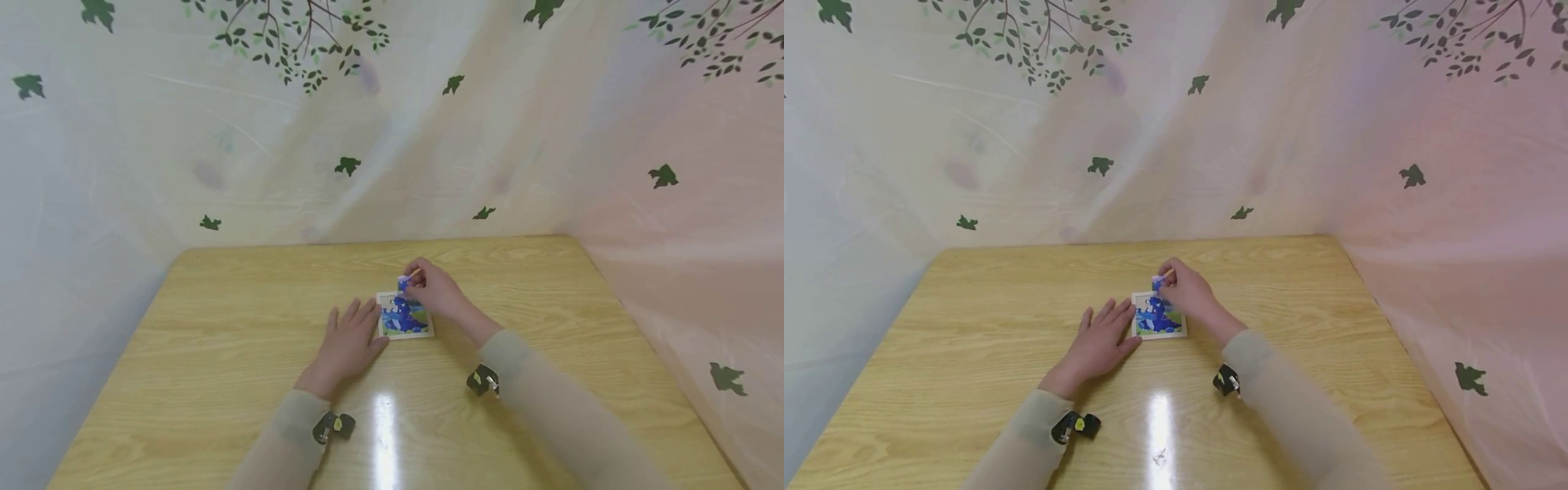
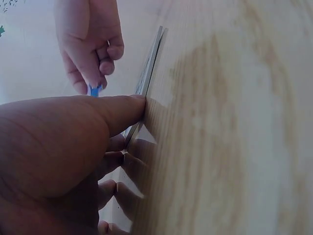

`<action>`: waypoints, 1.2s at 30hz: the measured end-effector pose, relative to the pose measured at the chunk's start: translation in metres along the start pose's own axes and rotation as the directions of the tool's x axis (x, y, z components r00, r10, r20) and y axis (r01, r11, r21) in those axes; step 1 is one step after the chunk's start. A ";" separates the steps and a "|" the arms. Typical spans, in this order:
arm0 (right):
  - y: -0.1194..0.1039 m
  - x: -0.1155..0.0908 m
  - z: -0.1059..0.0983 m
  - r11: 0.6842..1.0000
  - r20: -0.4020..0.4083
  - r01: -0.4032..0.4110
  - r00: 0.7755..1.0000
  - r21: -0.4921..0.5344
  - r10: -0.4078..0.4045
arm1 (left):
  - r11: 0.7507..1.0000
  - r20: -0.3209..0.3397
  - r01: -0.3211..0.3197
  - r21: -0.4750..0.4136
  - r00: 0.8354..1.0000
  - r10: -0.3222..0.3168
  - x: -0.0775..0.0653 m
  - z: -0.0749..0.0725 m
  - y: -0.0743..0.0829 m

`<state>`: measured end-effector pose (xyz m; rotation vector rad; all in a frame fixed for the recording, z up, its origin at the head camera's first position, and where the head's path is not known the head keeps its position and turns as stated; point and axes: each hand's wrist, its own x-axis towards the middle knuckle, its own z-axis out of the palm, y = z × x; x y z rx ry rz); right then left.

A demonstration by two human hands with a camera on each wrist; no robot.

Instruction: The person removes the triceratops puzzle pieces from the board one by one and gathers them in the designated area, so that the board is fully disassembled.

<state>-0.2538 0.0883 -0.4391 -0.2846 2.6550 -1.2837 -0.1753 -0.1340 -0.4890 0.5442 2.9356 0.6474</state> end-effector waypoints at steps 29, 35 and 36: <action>0.060 -0.019 -0.076 0.999 -0.095 -0.015 0.995 -0.041 0.011 | 0.999 0.032 0.026 0.047 0.999 -0.027 -0.002 -0.003 0.004; 0.070 -0.020 -0.083 0.999 -0.083 -0.021 0.996 -0.034 0.018 | 0.998 0.033 0.026 0.050 0.999 -0.028 -0.002 -0.002 0.004; 0.072 -0.019 -0.084 0.999 -0.083 -0.024 0.996 -0.033 0.022 | 0.998 0.036 0.027 0.050 0.999 -0.029 -0.002 -0.002 0.004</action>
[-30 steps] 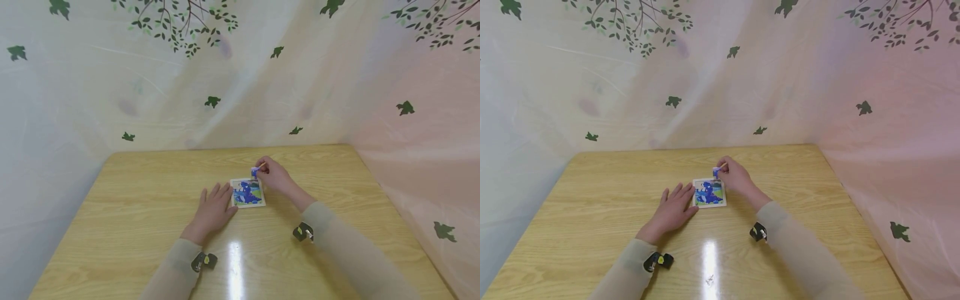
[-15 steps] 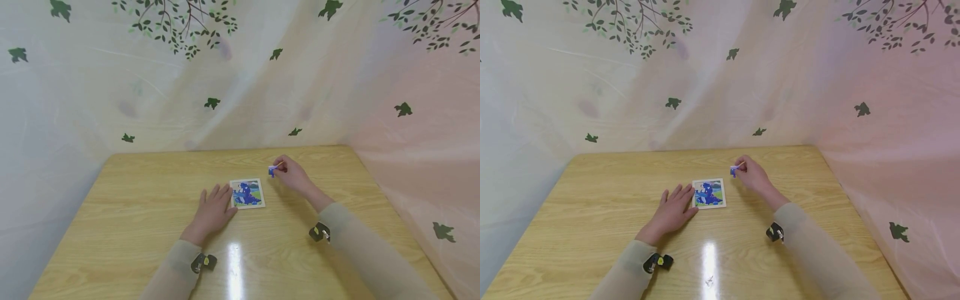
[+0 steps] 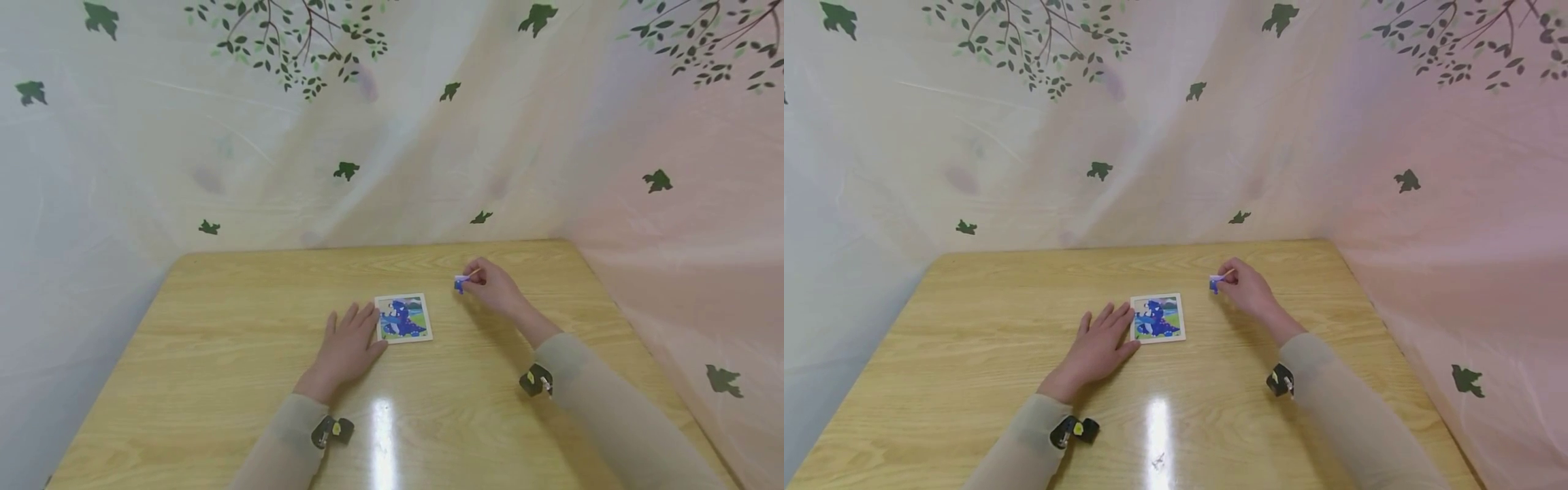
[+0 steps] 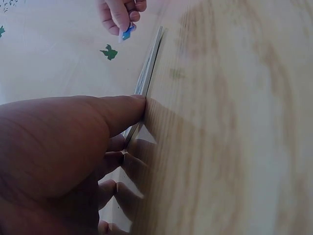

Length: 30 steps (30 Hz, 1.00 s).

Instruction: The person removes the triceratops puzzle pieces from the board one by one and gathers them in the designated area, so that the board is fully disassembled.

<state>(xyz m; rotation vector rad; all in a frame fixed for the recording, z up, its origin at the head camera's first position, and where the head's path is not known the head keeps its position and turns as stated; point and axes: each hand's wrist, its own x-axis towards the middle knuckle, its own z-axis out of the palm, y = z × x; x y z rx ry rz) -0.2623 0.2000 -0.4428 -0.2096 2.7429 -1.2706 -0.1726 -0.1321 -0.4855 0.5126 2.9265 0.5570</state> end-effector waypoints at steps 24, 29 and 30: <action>0.009 0.010 0.023 0.998 0.042 0.038 0.998 -0.053 -0.036 | 1.000 0.004 -0.006 0.000 1.000 0.006 -0.002 -0.003 0.001; 0.010 0.015 0.029 0.997 0.024 0.028 0.999 -0.065 -0.027 | 1.000 -0.001 -0.005 -0.004 1.000 0.005 -0.002 -0.002 0.001; 0.010 0.016 0.030 0.997 0.023 0.028 0.999 -0.070 -0.027 | 1.000 0.001 -0.003 -0.003 1.000 0.003 -0.002 -0.002 0.001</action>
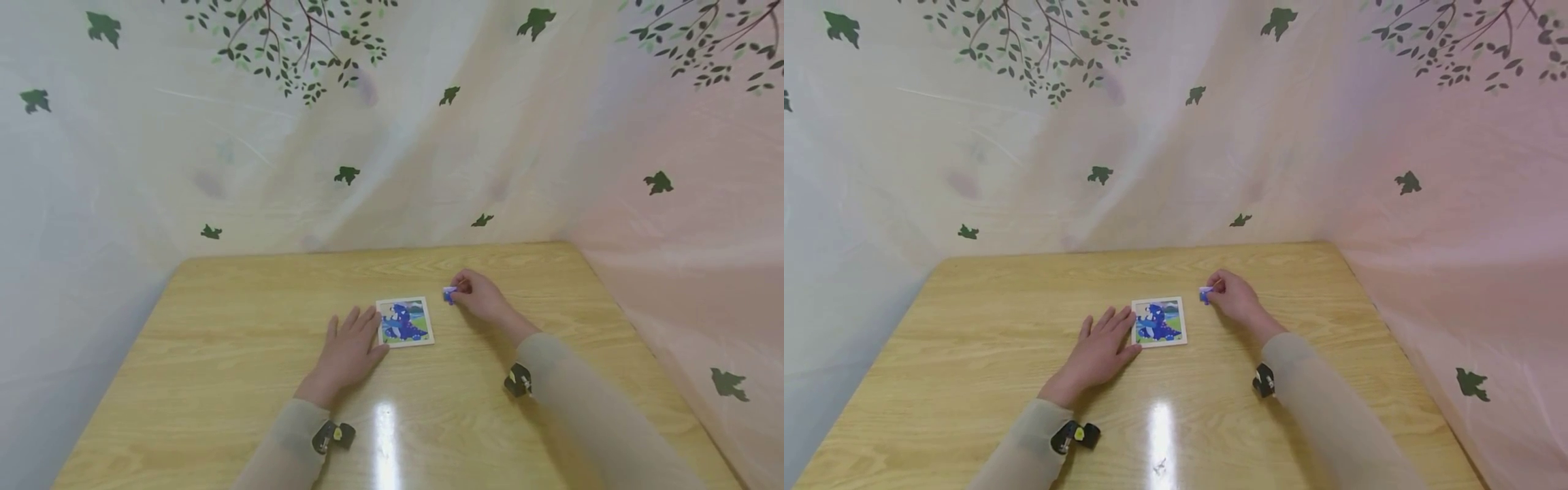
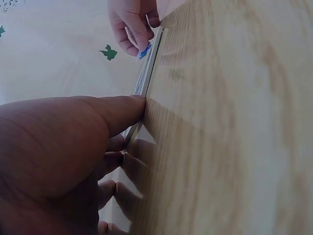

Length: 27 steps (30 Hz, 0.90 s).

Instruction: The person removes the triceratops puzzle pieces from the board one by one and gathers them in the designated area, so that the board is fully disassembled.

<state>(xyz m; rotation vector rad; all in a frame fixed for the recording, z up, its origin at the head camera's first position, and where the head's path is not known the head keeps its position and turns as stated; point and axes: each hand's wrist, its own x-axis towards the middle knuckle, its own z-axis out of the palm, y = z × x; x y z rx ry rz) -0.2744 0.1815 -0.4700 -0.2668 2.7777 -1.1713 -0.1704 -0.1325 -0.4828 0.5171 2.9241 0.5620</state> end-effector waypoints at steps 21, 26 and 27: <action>0.001 0.006 0.005 0.989 0.028 0.009 1.000 -0.146 -0.005 | 1.000 -0.016 0.004 -0.010 1.000 -0.004 -0.001 0.000 0.000; 0.002 0.007 0.003 0.993 0.042 0.008 0.999 -0.118 -0.003 | 1.000 -0.017 0.005 0.002 1.000 -0.004 0.000 0.000 0.000; 0.002 0.007 0.002 0.994 0.042 0.003 0.999 -0.111 0.001 | 1.000 -0.016 0.005 0.005 1.000 -0.005 0.000 0.001 0.000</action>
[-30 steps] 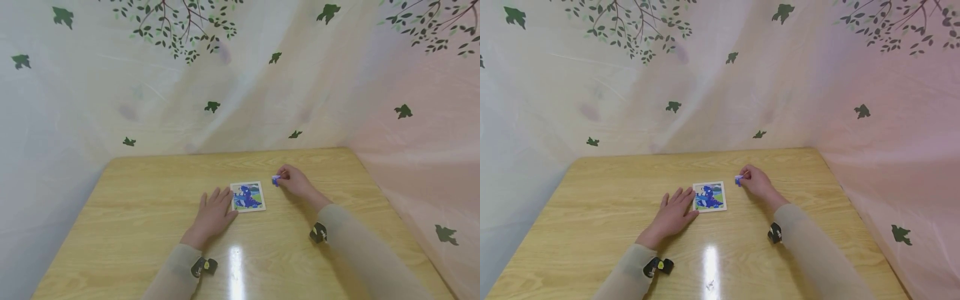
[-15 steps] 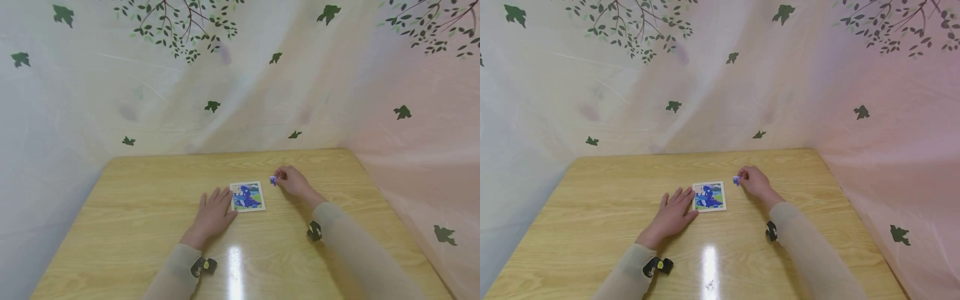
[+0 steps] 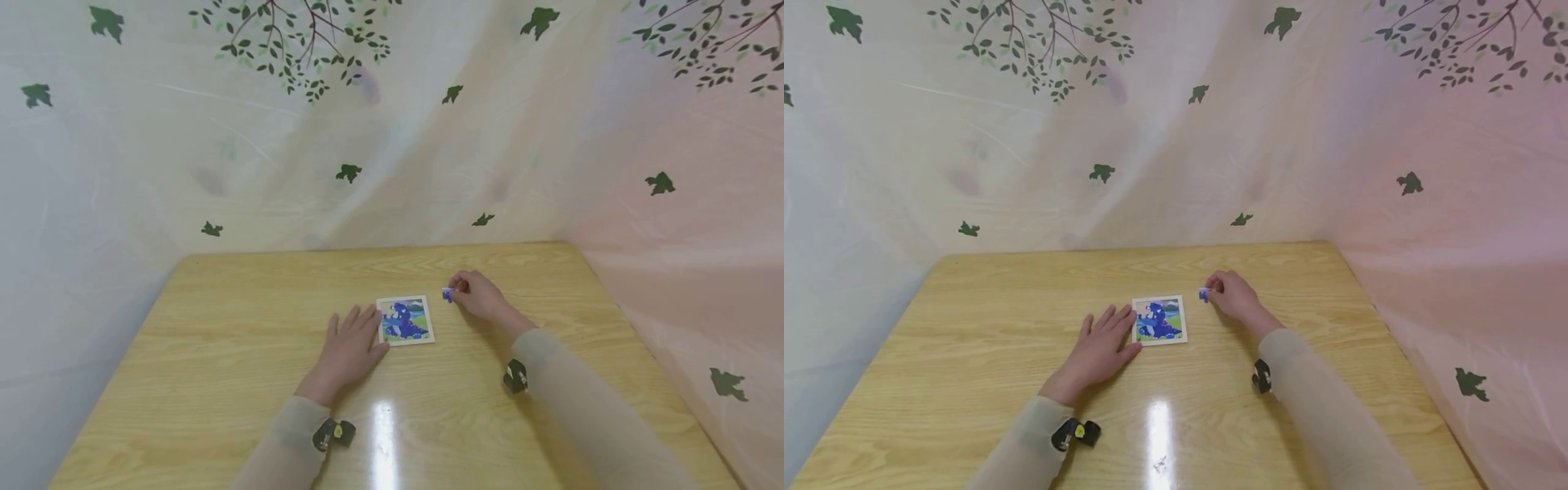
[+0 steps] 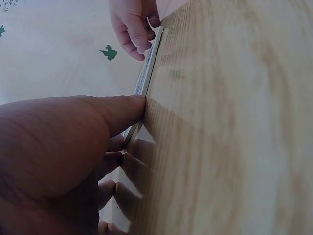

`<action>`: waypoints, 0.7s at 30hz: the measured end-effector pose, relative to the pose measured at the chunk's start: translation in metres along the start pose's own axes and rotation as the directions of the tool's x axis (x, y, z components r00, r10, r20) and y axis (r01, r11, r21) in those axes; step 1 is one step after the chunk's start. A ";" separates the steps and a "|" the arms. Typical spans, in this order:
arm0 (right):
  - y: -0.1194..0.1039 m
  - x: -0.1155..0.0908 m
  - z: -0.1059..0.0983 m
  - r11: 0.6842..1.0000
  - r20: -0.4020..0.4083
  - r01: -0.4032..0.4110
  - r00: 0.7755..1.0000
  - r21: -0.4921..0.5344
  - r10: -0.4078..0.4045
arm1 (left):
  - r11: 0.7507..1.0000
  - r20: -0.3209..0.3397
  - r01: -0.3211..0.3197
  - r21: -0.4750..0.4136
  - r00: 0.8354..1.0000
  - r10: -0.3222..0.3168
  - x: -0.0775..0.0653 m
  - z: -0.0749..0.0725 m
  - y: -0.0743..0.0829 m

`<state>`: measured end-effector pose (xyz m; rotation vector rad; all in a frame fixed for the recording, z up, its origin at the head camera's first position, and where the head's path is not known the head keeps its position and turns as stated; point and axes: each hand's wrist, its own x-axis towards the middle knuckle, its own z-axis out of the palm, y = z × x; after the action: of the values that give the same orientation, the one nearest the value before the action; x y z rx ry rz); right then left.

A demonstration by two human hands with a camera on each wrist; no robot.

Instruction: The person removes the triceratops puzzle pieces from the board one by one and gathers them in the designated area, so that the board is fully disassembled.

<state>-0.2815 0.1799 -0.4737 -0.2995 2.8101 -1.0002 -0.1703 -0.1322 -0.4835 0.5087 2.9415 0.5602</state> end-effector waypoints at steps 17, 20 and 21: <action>-0.060 0.000 0.017 0.992 -0.009 0.127 0.992 0.013 -0.127 | 1.000 -0.003 -0.001 -0.019 1.000 0.000 -0.001 -0.001 0.001; -0.069 0.001 0.023 0.990 0.035 0.142 0.989 0.015 -0.142 | 1.000 -0.007 -0.004 -0.011 1.000 0.003 -0.001 -0.001 0.001; -0.071 0.001 0.025 0.989 0.052 0.146 0.988 0.016 -0.147 | 1.000 -0.007 -0.005 -0.009 1.000 0.005 -0.001 0.000 0.001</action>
<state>-0.2677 0.1102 -0.4477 -0.5301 2.7664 -1.0217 -0.1695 -0.1319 -0.4830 0.5147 2.9441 0.5767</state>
